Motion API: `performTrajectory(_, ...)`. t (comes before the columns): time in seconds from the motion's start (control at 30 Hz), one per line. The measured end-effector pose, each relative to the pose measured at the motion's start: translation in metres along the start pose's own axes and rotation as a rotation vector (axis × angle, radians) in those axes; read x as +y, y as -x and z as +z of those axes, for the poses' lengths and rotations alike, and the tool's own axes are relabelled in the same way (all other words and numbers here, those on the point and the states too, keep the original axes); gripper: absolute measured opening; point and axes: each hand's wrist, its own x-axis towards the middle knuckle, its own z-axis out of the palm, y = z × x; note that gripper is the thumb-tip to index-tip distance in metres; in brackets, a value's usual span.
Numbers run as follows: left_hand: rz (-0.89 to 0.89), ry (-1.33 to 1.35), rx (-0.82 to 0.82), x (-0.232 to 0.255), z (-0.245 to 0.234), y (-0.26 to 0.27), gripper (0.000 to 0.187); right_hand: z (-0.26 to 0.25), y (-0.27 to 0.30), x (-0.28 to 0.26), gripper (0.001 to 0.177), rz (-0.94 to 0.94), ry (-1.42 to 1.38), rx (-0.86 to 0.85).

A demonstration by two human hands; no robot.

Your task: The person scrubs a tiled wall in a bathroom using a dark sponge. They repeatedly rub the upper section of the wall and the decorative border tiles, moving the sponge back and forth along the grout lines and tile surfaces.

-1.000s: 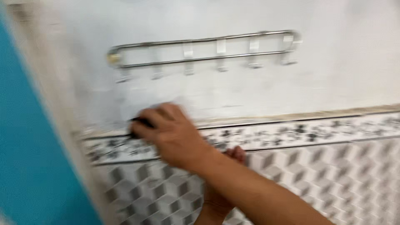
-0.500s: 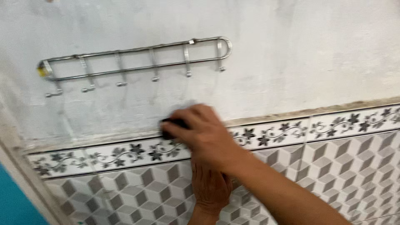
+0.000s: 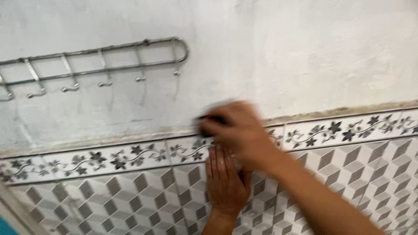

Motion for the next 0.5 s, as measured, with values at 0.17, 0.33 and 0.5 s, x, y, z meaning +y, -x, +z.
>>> performTrajectory(0.17, 0.044, 0.027, -0.014, 0.008, 0.02, 0.013, 0.057, 0.039, 0.012, 0.025, 0.045, -0.132, -0.122, 0.009)
performTrajectory(0.33, 0.085, -0.066, -0.008, 0.006, 0.021, 0.018, 0.065, -0.032, 0.069, 0.075, 0.046, 0.025, 0.08, 0.048)
performTrajectory(0.5, 0.082, -0.086, -0.052, 0.007, 0.024, 0.024, 0.063, -0.018, 0.043, 0.039, 0.043, 0.016, 0.041, 0.123)
